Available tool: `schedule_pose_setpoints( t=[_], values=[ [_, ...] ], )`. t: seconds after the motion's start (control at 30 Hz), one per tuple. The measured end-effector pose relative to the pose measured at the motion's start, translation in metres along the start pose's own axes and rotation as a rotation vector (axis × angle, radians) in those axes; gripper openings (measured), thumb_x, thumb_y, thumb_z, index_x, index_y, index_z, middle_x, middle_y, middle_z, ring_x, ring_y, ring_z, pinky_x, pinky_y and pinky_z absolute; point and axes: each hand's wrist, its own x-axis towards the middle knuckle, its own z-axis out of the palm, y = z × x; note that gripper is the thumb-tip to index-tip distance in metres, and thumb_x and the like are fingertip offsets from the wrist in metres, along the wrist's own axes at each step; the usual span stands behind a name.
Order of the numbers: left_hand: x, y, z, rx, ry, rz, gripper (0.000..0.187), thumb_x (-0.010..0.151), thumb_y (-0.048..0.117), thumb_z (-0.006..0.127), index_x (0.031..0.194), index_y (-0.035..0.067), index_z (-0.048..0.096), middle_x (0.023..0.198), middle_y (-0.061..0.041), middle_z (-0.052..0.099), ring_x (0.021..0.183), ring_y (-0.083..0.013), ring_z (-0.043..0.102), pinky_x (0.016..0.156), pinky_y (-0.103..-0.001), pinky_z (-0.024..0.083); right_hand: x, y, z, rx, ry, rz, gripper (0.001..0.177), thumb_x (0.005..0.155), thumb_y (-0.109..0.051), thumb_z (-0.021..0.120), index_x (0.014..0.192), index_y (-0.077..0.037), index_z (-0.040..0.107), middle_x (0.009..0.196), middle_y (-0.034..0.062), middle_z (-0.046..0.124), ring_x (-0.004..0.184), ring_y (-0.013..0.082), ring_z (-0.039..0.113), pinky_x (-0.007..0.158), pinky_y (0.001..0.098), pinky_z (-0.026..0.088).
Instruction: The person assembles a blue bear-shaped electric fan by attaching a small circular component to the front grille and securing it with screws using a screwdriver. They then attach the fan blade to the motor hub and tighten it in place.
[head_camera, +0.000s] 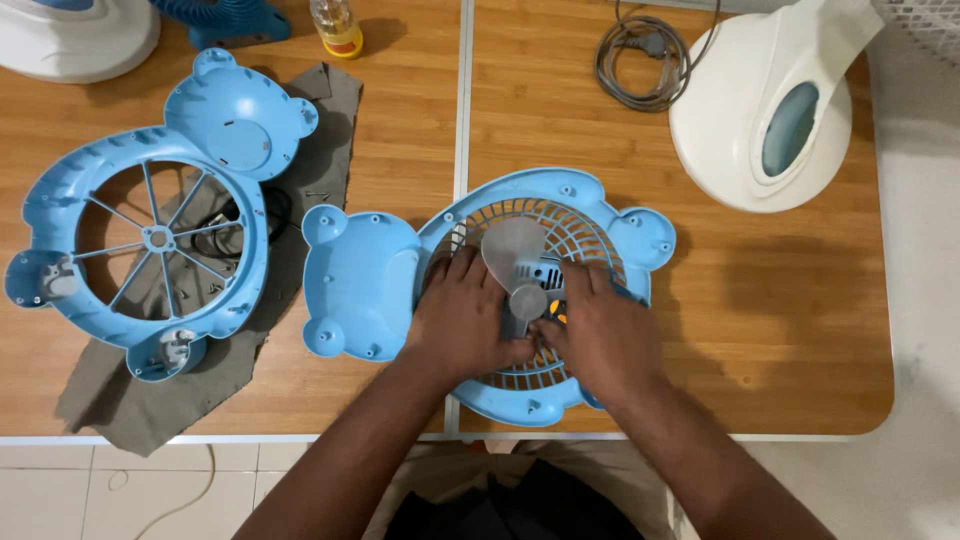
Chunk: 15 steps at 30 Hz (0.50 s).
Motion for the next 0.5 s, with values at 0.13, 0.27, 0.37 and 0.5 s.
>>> schedule_pose_setpoints(
  t=[0.13,0.27,0.37,0.5],
  values=[
    [-0.004,0.002,0.006,-0.02,-0.068,-0.013,0.096,0.057,0.051,0.08,0.132,-0.002,0.054,0.132,-0.022,0.055,0.132,-0.0411,0.046,0.111,-0.054,0.037,-0.01,0.005,0.008,0.064,0.101,-0.052,0.073,0.073,-0.039,0.085,0.132,-0.008,0.055,0.122,0.0147,0.066,0.093,0.0362,0.072,0.069,0.0481,0.058],
    [-0.005,0.006,0.005,0.003,-0.068,-0.001,0.095,0.06,0.052,0.08,0.133,-0.003,0.054,0.132,-0.024,0.054,0.132,-0.043,0.045,0.11,-0.054,0.037,-0.016,0.005,0.012,0.05,0.075,-0.009,0.075,0.074,-0.041,0.084,0.134,-0.008,0.054,0.121,0.0142,0.066,0.09,0.0356,0.072,0.069,0.0479,0.058],
    [-0.01,0.007,0.004,0.006,-0.084,-0.01,0.097,0.06,0.053,0.081,0.133,-0.004,0.053,0.131,-0.025,0.055,0.13,-0.043,0.046,0.11,-0.055,0.037,-0.021,0.005,0.015,0.047,0.038,0.004,0.076,0.075,-0.042,0.084,0.135,-0.008,0.053,0.12,0.0141,0.065,0.09,0.0349,0.072,0.068,0.047,0.059],
    [-0.014,0.008,0.005,0.01,-0.066,0.005,0.097,0.059,0.053,0.081,0.132,-0.005,0.054,0.13,-0.027,0.056,0.13,-0.0438,0.048,0.108,-0.053,0.04,-0.024,0.007,0.016,0.054,0.1,-0.07,0.074,0.072,-0.039,0.085,0.131,-0.005,0.056,0.119,0.0151,0.066,0.091,0.0353,0.072,0.068,0.0467,0.059]
  ],
)
